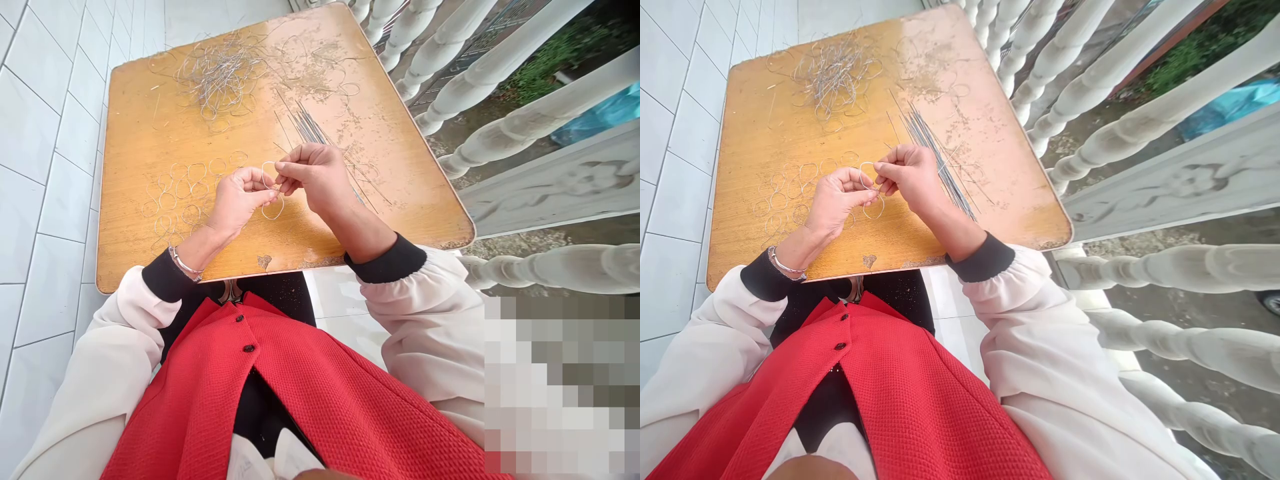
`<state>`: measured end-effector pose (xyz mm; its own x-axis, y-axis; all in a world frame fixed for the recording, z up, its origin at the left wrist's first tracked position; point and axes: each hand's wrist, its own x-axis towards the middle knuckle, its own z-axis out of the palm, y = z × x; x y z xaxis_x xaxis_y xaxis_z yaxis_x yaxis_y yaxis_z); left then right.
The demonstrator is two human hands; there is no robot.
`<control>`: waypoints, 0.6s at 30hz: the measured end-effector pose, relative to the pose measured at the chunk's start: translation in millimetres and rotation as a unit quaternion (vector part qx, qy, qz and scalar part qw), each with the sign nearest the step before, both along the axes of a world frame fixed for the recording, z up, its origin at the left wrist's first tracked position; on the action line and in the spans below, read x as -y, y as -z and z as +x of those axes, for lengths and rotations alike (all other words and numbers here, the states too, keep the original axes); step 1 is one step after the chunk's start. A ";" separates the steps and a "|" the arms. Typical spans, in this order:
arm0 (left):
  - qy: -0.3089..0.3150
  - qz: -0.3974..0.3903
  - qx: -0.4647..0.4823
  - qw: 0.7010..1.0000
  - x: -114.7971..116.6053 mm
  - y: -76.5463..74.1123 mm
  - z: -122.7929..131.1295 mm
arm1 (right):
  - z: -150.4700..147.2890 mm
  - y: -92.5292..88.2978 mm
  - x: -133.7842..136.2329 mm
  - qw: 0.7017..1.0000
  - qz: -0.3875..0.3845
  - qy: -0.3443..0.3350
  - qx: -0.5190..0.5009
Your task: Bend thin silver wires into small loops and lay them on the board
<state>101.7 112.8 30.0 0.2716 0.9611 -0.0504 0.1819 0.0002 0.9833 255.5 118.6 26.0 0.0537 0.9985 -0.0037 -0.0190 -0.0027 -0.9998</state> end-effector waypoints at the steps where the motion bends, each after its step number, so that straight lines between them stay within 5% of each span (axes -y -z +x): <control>1: 0.001 0.002 0.001 1.000 0.2 -0.4 -0.3 | 0.3 0.0 -0.3 1.000 -0.006 -0.003 -0.004; 18: 0.019 -0.110 -0.011 0.994 4.4 -12.5 -9.4 | -5.1 10.8 -3.0 0.990 0.026 0.029 0.132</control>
